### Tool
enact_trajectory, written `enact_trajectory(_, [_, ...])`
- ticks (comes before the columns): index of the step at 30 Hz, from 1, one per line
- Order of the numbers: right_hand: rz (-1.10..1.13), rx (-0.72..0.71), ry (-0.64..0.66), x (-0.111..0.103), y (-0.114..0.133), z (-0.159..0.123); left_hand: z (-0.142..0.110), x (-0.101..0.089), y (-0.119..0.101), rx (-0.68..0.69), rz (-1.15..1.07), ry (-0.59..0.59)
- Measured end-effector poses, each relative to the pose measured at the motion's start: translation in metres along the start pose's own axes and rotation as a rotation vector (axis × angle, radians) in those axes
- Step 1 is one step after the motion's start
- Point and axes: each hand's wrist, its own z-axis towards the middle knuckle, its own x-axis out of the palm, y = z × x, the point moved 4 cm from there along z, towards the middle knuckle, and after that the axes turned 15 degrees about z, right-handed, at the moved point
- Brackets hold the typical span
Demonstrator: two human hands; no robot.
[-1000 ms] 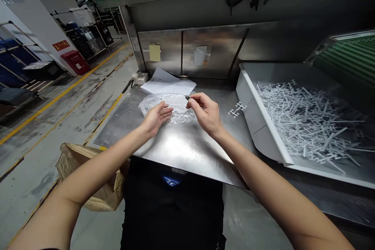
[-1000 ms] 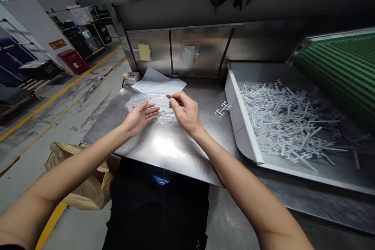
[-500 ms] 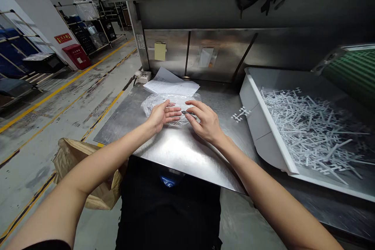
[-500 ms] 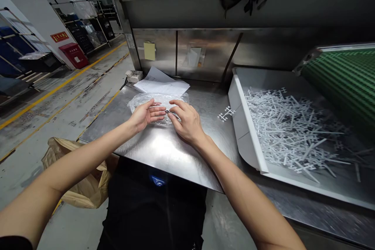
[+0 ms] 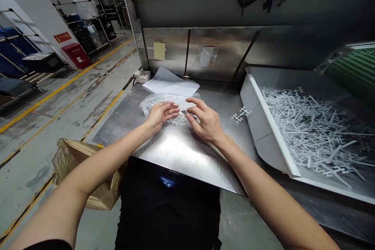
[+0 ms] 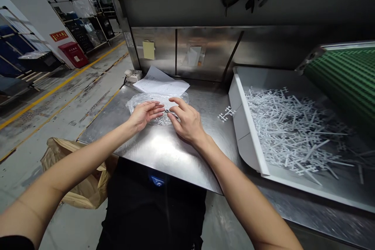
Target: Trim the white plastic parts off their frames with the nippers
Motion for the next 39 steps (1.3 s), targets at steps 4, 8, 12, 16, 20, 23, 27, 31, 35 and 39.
enact_trajectory(4, [-0.052, -0.010, 0.049, 0.000, -0.003, 0.004, 0.000, 0.000, 0.003, 0.021, -0.032, -0.002])
enact_trajectory(8, [-0.066, -0.017, 0.071, 0.001, -0.006, -0.001, -0.001, 0.000, 0.005, 0.027, -0.064, 0.000])
enact_trajectory(12, [-0.051, -0.050, 0.079, -0.002, 0.001, -0.004, -0.004, 0.003, 0.007, 0.037, -0.069, 0.009])
enact_trajectory(16, [-0.027, -0.087, 0.103, -0.004, 0.010, -0.002, -0.008, 0.005, 0.009, 0.037, -0.041, 0.014])
enact_trajectory(20, [-0.049, -0.064, 0.179, 0.002, 0.009, -0.001, -0.011, 0.005, 0.009, 0.058, 0.002, 0.016])
enact_trajectory(23, [-0.080, -0.052, 0.170, 0.005, 0.004, -0.002, -0.009, 0.005, 0.008, 0.078, 0.014, 0.009])
enact_trajectory(27, [-0.094, -0.053, 0.160, 0.006, -0.003, -0.005, -0.003, 0.005, 0.005, 0.087, 0.034, -0.006])
enact_trajectory(31, [-0.098, -0.054, 0.166, 0.004, -0.005, -0.007, 0.004, 0.003, 0.001, 0.112, 0.102, -0.006])
enact_trajectory(35, [-0.111, -0.073, 0.149, -0.001, -0.001, -0.004, 0.009, -0.001, -0.005, 0.153, 0.162, -0.043])
enact_trajectory(39, [-0.164, -0.085, 0.191, 0.001, 0.000, 0.000, 0.011, -0.002, -0.012, 0.211, 0.193, -0.070])
